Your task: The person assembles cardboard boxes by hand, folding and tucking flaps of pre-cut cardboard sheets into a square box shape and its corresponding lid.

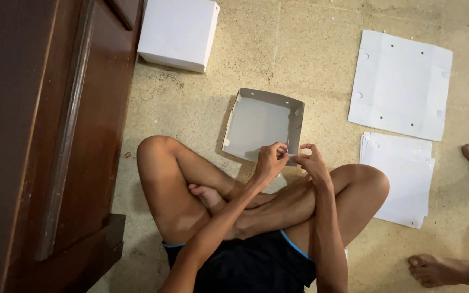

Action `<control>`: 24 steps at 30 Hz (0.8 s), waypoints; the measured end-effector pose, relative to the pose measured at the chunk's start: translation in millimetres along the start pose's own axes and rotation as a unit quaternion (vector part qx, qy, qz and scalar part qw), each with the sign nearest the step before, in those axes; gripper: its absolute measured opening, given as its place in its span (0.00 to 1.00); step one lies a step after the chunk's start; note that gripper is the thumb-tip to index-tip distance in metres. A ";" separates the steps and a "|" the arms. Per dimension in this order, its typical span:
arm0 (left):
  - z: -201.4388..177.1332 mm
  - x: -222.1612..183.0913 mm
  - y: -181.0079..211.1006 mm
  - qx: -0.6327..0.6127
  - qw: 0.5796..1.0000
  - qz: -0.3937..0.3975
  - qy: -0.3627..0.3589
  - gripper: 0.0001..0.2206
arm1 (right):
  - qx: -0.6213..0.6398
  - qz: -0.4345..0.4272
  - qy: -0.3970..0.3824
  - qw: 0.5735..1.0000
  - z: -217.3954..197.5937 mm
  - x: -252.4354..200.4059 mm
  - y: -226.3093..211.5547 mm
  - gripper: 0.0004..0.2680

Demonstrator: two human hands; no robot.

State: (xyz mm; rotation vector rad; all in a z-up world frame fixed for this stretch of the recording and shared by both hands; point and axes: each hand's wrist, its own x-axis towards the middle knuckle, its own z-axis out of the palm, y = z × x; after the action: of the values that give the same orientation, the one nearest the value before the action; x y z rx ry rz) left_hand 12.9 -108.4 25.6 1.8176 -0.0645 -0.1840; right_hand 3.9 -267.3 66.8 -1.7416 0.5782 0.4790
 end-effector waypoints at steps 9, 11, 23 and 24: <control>-3.2 -3.5 23.7 0.002 1.000 0.015 -0.009 0.07 | 0.057 -0.008 0.033 0.998 3.7 18.7 16.5 0.18; -2.7 -4.4 25.6 0.000 1.000 0.012 -0.007 0.07 | 0.050 -0.020 0.035 0.998 2.2 26.1 25.9 0.17; -7.9 -2.1 32.6 -0.024 1.000 0.010 -0.008 0.07 | 0.086 -0.037 0.038 0.995 5.0 27.6 25.9 0.06; -6.1 -1.6 27.5 -0.023 0.999 0.019 -0.012 0.07 | 0.094 -0.047 0.040 0.994 6.4 21.3 18.7 0.05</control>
State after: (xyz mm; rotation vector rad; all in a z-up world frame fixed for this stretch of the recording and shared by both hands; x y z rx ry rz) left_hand 13.8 -109.3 53.7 1.7670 -0.1110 -0.1785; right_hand 9.4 -267.5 38.3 -1.6059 0.5771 0.2809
